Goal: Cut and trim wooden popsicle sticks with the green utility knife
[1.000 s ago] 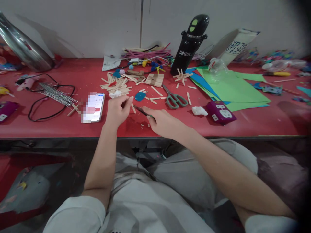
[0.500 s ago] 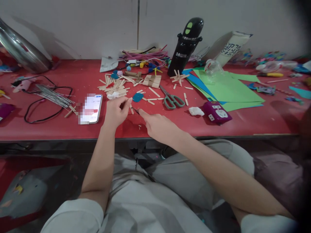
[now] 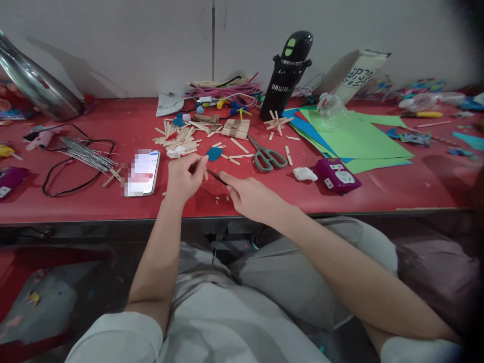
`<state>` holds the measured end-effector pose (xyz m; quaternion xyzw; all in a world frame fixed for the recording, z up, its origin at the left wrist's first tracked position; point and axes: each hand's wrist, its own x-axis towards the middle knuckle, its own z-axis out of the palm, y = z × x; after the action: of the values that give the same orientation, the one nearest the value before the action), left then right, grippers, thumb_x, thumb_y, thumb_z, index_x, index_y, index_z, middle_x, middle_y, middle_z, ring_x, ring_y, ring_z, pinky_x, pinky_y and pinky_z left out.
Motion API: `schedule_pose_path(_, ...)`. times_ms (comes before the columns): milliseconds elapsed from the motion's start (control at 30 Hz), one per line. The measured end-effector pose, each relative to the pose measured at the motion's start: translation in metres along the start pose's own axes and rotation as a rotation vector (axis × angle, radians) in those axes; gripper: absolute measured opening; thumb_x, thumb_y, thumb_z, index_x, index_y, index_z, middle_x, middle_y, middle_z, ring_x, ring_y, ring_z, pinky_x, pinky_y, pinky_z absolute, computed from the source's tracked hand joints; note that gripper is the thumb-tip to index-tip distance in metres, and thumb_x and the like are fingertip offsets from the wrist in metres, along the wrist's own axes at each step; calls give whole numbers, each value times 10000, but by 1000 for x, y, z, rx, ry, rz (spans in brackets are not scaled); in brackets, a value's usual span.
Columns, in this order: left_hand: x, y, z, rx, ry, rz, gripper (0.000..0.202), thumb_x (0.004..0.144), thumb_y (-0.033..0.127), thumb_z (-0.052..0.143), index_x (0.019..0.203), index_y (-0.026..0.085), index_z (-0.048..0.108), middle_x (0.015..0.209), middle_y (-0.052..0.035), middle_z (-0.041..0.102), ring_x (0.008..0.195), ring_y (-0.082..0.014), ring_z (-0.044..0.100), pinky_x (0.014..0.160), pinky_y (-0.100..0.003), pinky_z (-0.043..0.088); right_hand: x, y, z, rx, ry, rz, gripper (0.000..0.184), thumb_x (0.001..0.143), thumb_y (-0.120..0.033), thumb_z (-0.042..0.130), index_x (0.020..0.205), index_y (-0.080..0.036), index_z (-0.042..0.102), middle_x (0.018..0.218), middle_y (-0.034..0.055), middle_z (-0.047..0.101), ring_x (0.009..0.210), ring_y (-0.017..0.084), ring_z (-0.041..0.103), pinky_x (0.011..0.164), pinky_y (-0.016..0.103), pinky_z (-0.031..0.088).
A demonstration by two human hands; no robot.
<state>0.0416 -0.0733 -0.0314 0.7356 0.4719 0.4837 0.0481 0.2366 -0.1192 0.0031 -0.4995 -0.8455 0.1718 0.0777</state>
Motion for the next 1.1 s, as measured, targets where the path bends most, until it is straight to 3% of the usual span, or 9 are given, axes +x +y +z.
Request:
schedule_pose_path(200, -1, -10, 1, 46, 51, -89, 389, 953, 340, 552, 614, 209, 414, 525, 44, 396, 512, -108, 366, 532, -287, 293, 4, 8, 19, 68, 39, -6, 567, 1010, -180, 379, 1576, -191, 374, 1054, 123, 742, 883, 218, 697, 765, 285, 455)
schedule_pose_path(600, -1, -24, 4, 85, 87, -145, 432, 930, 295, 565, 576, 203, 334, 506, 43, 353, 503, -103, 330, 509, -291, 238, 4, 12, 20, 101, 72, -54, 545, 998, -183, 376, 1541, -177, 431, 1114, 131, 752, 897, 232, 708, 778, 300, 481)
schedule_pose_path(867, 2, -31, -2, -115, 164, -323, 449, 955, 366, 568, 557, 208, 431, 462, 39, 421, 456, -96, 384, 455, -263, 308, -5, 14, 21, 198, 213, -109, 557, 1016, -239, 323, 1555, -123, 404, 1092, 143, 746, 888, 221, 691, 846, 325, 520)
schedule_pose_path(1100, 0, -3, -12, -129, 158, -150, 419, 977, 417, 561, 619, 219, 475, 516, 28, 447, 511, -115, 407, 525, -296, 369, -8, 16, 22, 243, 268, -117, 559, 1031, -288, 324, 1559, -120, 398, 1090, 132, 748, 833, 200, 675, 831, 307, 525)
